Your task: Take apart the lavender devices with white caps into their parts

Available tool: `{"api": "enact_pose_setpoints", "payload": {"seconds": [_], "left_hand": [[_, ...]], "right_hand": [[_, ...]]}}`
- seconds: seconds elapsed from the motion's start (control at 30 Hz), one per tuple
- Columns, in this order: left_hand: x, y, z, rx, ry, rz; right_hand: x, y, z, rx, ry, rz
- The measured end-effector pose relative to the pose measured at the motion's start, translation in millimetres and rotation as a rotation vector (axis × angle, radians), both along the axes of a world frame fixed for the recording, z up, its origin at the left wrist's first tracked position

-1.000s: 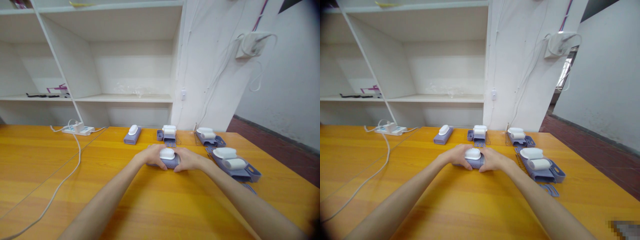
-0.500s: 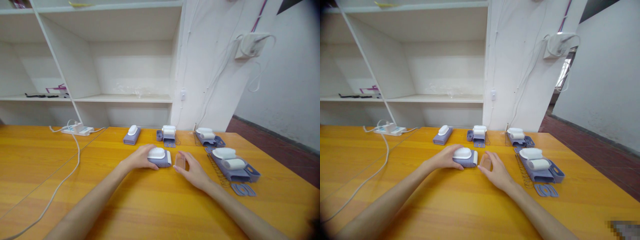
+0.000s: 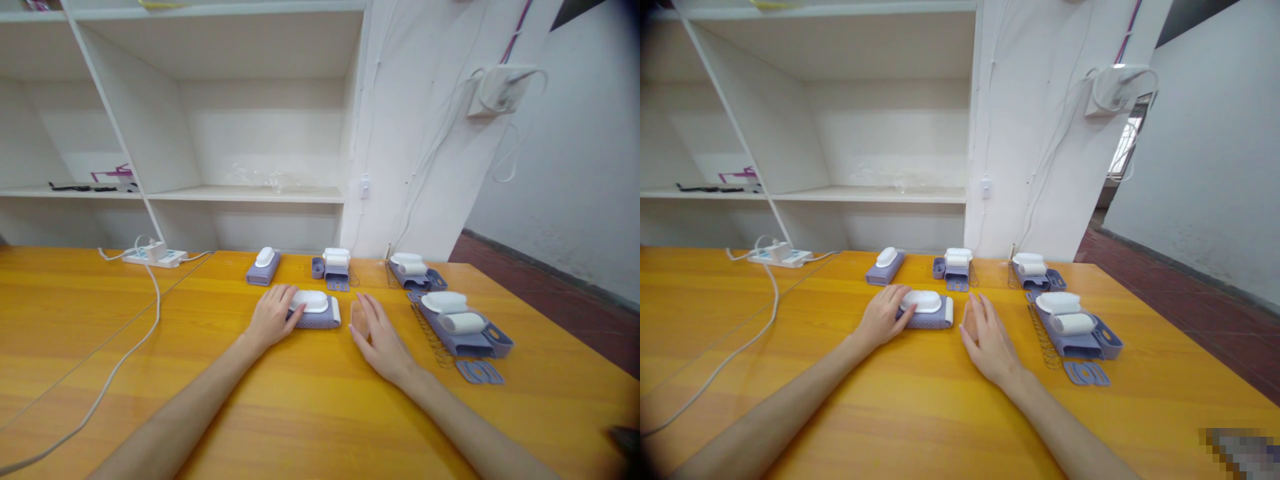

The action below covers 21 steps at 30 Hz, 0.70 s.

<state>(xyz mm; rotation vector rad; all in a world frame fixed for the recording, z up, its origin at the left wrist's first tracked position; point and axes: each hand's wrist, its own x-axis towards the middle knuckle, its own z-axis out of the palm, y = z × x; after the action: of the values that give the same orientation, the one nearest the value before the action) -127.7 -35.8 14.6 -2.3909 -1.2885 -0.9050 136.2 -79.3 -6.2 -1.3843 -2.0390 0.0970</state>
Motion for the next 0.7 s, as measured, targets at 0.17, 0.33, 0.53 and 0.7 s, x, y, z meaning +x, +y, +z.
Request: {"api": "enact_pose_setpoints", "payload": {"seconds": [0.17, 0.33, 0.53, 0.7], "left_hand": [[0.7, -1.3, -0.3, 0.011, 0.091, -0.048], [-0.2, 0.0, -2.1, 0.021, 0.077, -0.063], [-0.7, -0.2, -3.1, 0.034, 0.057, -0.112], [-0.3, -2.7, -0.5, 0.026, 0.036, -0.148]], "right_hand": [[-0.6, 1.0, -2.6, 0.065, -0.067, -0.061], [3.4, 5.6, -6.7, 0.131, -0.115, -0.160], [5.0, 7.9, -6.8, 0.123, -0.097, -0.188], [5.3, 7.5, -6.7, 0.136, -0.127, -0.164]]}}
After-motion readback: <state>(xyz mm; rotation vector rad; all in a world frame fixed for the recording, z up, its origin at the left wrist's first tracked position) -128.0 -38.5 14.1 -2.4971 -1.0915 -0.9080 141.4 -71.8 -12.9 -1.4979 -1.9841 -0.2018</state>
